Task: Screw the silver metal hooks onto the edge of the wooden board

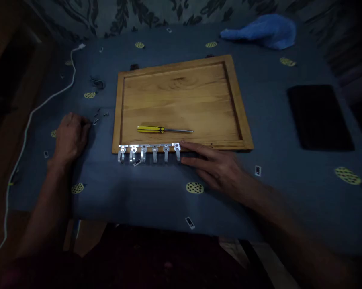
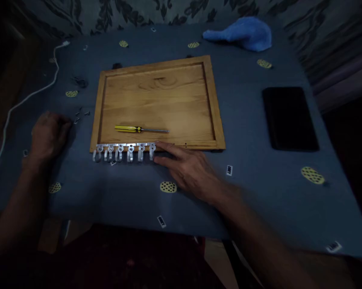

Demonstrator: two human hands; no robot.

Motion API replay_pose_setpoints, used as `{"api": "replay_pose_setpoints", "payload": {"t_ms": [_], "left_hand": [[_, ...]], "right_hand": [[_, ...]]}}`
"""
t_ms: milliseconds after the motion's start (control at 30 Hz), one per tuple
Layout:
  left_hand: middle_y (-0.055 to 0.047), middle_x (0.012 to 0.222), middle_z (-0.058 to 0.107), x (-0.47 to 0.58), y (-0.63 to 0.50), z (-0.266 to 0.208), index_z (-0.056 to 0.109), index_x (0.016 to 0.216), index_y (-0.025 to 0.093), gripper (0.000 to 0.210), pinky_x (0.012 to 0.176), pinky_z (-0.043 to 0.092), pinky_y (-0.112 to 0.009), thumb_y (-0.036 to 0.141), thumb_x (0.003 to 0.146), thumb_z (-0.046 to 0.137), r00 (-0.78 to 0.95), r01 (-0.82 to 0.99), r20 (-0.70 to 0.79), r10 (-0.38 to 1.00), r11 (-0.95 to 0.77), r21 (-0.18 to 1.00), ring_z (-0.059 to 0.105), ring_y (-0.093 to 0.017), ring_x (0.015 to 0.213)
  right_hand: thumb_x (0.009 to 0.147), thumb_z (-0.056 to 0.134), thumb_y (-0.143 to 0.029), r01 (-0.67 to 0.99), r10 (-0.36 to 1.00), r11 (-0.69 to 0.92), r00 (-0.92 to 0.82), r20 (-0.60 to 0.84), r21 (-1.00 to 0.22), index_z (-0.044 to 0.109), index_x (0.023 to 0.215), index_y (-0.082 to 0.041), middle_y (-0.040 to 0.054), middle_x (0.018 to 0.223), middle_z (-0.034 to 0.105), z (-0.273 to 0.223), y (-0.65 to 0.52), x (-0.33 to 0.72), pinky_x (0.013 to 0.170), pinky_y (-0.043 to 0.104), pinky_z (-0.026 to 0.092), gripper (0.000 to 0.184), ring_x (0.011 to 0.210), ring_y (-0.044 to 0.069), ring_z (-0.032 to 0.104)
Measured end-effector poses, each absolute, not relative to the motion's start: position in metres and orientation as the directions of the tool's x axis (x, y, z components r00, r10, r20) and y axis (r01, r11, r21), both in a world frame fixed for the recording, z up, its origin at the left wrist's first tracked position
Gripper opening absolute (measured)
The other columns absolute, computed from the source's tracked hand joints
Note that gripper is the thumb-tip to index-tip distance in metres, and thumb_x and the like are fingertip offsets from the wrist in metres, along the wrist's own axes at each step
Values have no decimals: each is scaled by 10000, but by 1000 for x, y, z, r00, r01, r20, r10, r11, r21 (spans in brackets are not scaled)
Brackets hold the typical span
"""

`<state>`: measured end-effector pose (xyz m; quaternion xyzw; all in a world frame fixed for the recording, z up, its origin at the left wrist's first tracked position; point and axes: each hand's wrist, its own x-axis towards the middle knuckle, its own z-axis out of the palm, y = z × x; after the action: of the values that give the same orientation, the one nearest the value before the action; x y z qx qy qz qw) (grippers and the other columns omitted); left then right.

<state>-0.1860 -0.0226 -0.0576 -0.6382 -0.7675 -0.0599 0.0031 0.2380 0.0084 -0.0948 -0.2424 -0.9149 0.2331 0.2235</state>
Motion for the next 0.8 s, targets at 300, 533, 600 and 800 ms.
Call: {"api": "replay_pose_setpoints", "payload": {"t_ms": [300,533,600,800], "left_hand": [[-53,987,458,-172,-30,-36,460,959,203,192,1021,429,-437,363,1030,381,-226,969,26,974,222,108,488,-247,1054],[-15,937,421,-169,-37,-30,480,927,215,166,902,431,-379,347,1023,457,-228,960,175,958,191,204,467,-196,933],[-8,931,449,-165,-38,-28,507,942,215,140,878,437,-370,327,1022,481,-184,967,226,956,135,217,478,-187,922],[-12,972,565,-141,-42,-25,559,1012,213,110,898,477,-358,313,1021,515,-30,989,289,957,-14,149,566,-184,959]], "right_hand": [[989,494,-73,269,529,784,-761,376,-559,696,1288,-214,126,1499,610,-93,10,240,987,460,644,388,1243,252,700],[990,595,-153,263,556,809,-631,541,-525,642,1384,-258,99,1306,736,-80,10,230,949,472,624,410,1168,250,718],[995,644,-249,271,527,834,-648,550,-480,523,1504,-279,98,1340,716,-79,11,223,960,504,589,524,1180,277,689],[979,666,-484,254,490,840,-735,468,-480,89,1676,-300,115,1451,624,-87,12,205,1056,567,487,923,1284,332,566]]}}
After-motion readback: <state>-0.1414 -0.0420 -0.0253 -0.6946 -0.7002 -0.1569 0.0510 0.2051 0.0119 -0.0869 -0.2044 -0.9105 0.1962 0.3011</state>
